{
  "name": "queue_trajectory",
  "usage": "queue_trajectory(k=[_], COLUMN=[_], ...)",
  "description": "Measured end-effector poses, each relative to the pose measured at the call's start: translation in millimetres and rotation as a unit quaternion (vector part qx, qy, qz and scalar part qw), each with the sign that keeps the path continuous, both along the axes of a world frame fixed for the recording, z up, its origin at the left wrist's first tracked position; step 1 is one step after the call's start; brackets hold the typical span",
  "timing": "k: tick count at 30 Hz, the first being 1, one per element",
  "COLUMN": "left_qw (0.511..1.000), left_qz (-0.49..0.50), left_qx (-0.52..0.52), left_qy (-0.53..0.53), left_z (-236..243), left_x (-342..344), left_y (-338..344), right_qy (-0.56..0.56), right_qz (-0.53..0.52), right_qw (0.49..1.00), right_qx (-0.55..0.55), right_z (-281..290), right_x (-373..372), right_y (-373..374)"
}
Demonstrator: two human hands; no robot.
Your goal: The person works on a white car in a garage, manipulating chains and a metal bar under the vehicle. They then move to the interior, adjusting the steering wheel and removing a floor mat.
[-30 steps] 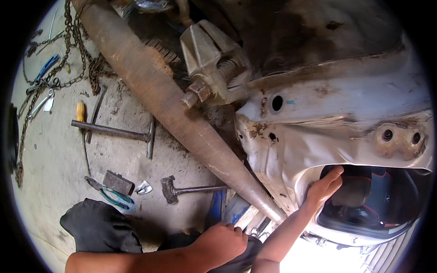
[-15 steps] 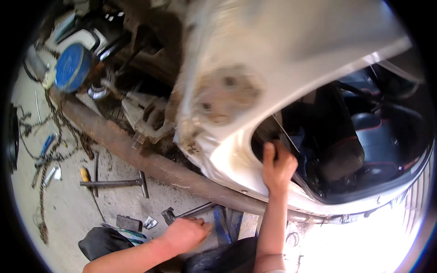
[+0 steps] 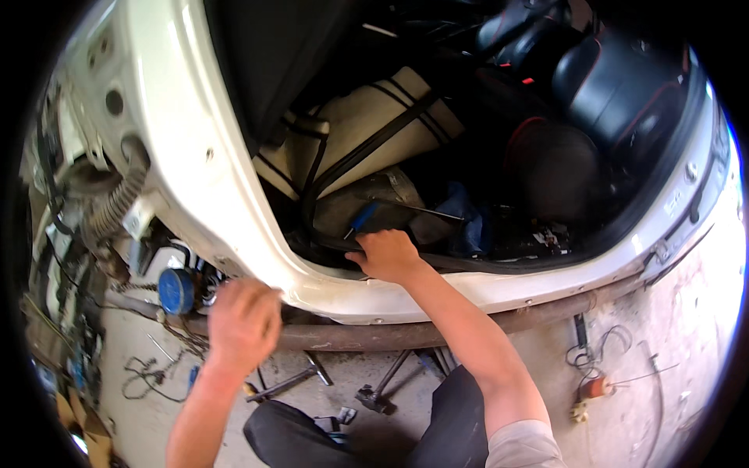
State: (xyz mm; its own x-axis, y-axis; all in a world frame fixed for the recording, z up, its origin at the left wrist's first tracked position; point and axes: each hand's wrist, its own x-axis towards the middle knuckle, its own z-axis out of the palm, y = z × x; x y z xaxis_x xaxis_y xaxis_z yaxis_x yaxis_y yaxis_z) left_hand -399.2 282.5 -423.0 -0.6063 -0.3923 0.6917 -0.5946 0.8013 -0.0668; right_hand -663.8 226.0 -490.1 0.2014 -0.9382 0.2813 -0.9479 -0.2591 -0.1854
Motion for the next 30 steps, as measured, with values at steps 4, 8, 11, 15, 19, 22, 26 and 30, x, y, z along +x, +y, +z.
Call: queue_trajectory(k=[4, 8, 11, 15, 19, 22, 26, 30], left_qw=[0.975, 0.947, 0.935, 0.936, 0.943, 0.939, 0.944, 0.948], left_qz=[0.065, 0.096, 0.134, 0.158, 0.144, 0.146, 0.138, 0.125], left_qx=[-0.200, -0.281, -0.293, -0.273, -0.275, -0.291, -0.282, -0.274], left_qy=[-0.071, -0.126, -0.150, -0.154, -0.119, -0.112, -0.105, -0.100], left_z=[106.2, 151.9, 170.4, 163.1, 161.8, 164.0, 159.0, 161.3], left_x=[-6.1, -35.2, -46.4, -38.1, -53.0, -49.4, -47.9, -51.8], left_y=[-15.5, -40.9, -49.5, -58.5, -58.5, -57.2, -60.1, -57.7], right_qy=[-0.125, -0.251, -0.374, -0.586, -0.711, -0.732, -0.722, -0.750], right_qz=[-0.015, -0.051, -0.048, -0.020, 0.065, 0.069, 0.028, 0.007], right_qw=[0.992, 0.965, 0.922, 0.804, 0.680, 0.635, 0.601, 0.506], right_qx=[-0.030, -0.049, -0.090, -0.095, -0.166, -0.235, -0.343, -0.426], right_z=[19.3, 52.4, 79.3, 103.6, 145.9, 173.9, 211.9, 233.5], right_x=[8.2, -18.1, -37.6, -71.7, -139.2, -178.6, -248.8, -342.0], right_y=[-0.6, 9.7, 11.4, 3.2, 31.9, 49.8, 79.7, 113.9])
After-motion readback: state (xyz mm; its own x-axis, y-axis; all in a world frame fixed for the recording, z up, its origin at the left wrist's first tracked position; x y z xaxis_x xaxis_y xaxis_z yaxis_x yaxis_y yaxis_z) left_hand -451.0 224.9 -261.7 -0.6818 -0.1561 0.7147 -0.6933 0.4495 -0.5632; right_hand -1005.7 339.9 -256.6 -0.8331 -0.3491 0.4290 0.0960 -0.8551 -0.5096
